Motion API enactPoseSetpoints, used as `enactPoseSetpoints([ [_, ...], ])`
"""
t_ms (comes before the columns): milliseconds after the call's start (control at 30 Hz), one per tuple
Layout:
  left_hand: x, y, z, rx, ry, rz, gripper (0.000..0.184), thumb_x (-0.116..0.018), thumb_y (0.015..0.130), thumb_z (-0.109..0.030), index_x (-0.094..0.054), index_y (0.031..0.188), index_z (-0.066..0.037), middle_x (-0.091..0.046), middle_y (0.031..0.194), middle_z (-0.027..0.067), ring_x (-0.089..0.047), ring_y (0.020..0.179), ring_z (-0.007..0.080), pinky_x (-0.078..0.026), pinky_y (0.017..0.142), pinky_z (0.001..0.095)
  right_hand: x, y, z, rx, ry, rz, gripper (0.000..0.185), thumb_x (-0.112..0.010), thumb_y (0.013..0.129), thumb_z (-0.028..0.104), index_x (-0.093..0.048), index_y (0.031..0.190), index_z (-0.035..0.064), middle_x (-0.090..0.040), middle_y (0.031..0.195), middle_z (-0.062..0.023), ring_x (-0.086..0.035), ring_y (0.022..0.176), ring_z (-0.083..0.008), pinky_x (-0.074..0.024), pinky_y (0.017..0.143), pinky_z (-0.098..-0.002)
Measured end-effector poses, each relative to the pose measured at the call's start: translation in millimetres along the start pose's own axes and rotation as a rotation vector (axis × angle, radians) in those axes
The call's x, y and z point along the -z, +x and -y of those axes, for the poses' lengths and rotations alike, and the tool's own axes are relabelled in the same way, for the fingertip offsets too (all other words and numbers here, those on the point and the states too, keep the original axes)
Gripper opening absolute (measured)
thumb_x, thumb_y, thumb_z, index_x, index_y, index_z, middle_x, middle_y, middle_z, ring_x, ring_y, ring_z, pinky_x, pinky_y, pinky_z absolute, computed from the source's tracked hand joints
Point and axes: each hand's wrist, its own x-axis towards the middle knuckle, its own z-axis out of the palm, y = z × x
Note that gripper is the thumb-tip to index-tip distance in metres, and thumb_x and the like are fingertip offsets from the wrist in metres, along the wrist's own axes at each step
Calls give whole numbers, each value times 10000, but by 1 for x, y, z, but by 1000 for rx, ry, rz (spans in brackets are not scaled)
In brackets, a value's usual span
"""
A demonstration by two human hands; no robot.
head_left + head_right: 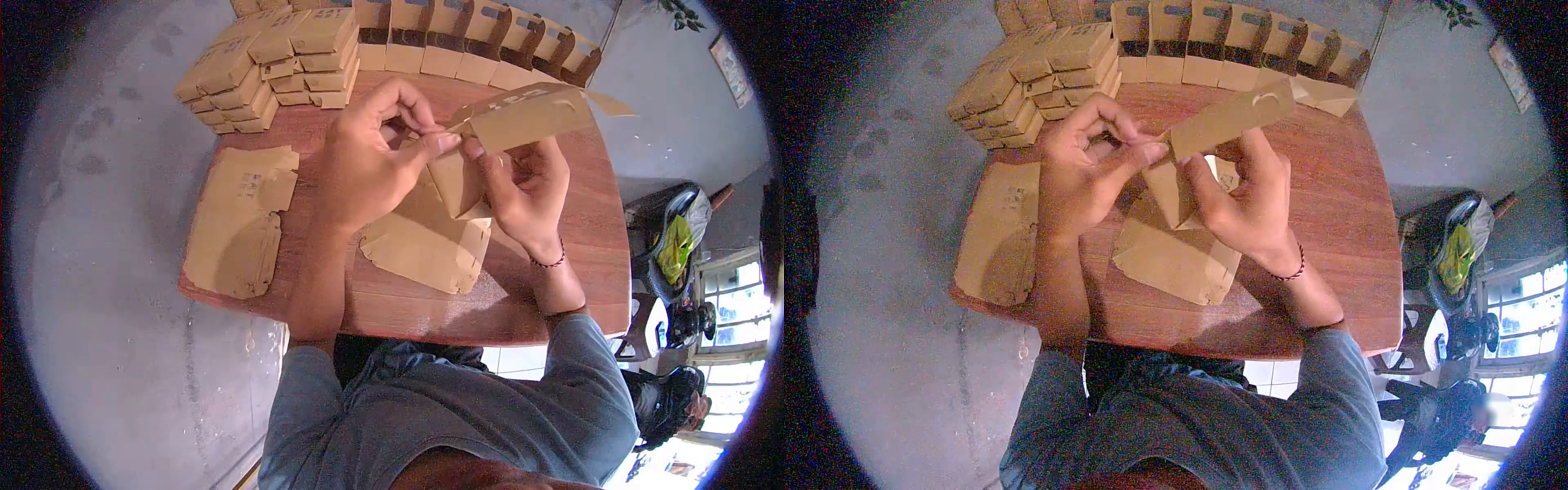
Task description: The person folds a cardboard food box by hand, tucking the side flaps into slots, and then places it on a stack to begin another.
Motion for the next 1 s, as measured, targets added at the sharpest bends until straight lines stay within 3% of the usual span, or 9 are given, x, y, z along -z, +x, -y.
enactPoseSetpoints([
  [300,7,-8,-5,-168,48,-132,257,-744,779,13,-492,776,-41,-546,783,-7,-509,725,71,-457,755,240,8,1,23,-225,152,102,246,-630,882,7,-513,1093,-39,-674,1015,-180,-659,953,-183,-520,818,-291],
  [367,17,-7,-11,-190,-114,-368,287,-692,831,27,-463,685,-66,-488,693,-39,-518,690,53,-460,713,235,14,4,22,18,211,98,190,-564,928,36,-486,1086,-34,-654,1030,-209,-644,986,-219,-510,854,-320],
  [400,28,-6,-5,-190,-113,-363,287,-692,831,27,-463,685,-66,-488,693,-39,-518,690,53,-460,713,235,18,7,18,18,211,92,190,-564,928,36,-486,1086,-34,-654,1030,-209,-644,986,-219,-510,854,-320],
  [467,55,2,12,-334,-460,-360,293,-681,845,35,-462,695,-89,-506,740,-35,-523,739,57,-451,732,228,27,13,7,409,140,-4,149,-526,949,68,-494,1055,-32,-658,1007,-212,-653,957,-248,-511,850,-342],
  [567,72,8,11,-281,-488,-600,258,-652,874,23,-475,731,-98,-519,794,-21,-525,796,74,-457,722,243,38,16,4,436,-124,-104,202,-503,968,137,-521,1043,-51,-660,1000,-219,-649,953,-267,-490,883,-369],
  [667,80,8,17,-260,-730,-570,211,-617,900,15,-485,773,-90,-534,839,-3,-529,818,91,-459,730,253,47,25,-6,391,-375,-125,358,-478,997,248,-538,1124,-81,-657,1037,-216,-635,997,-270,-471,924,-385],
  [767,63,8,-10,-121,-826,-746,237,-592,910,16,-460,751,-101,-556,863,14,-555,846,109,-482,778,285,41,30,-14,231,75,88,575,-683,868,253,-491,1320,-46,-620,1204,-186,-590,1132,-280,-437,993,-390],
  [867,73,9,12,-223,-643,-712,283,-549,900,43,-406,710,-109,-589,918,44,-581,902,136,-501,847,314,13,20,-3,157,357,102,746,-793,781,223,-435,1382,-34,-571,1299,-167,-547,1212,-287,-396,1053,-401],
  [1000,75,9,26,-430,-734,-387,310,-531,898,36,-360,690,-118,-604,963,64,-585,955,153,-505,889,345,14,11,4,72,99,93,693,-813,765,116,-480,1354,-30,-569,1314,-158,-536,1228,-236,-422,1041,-365],
])
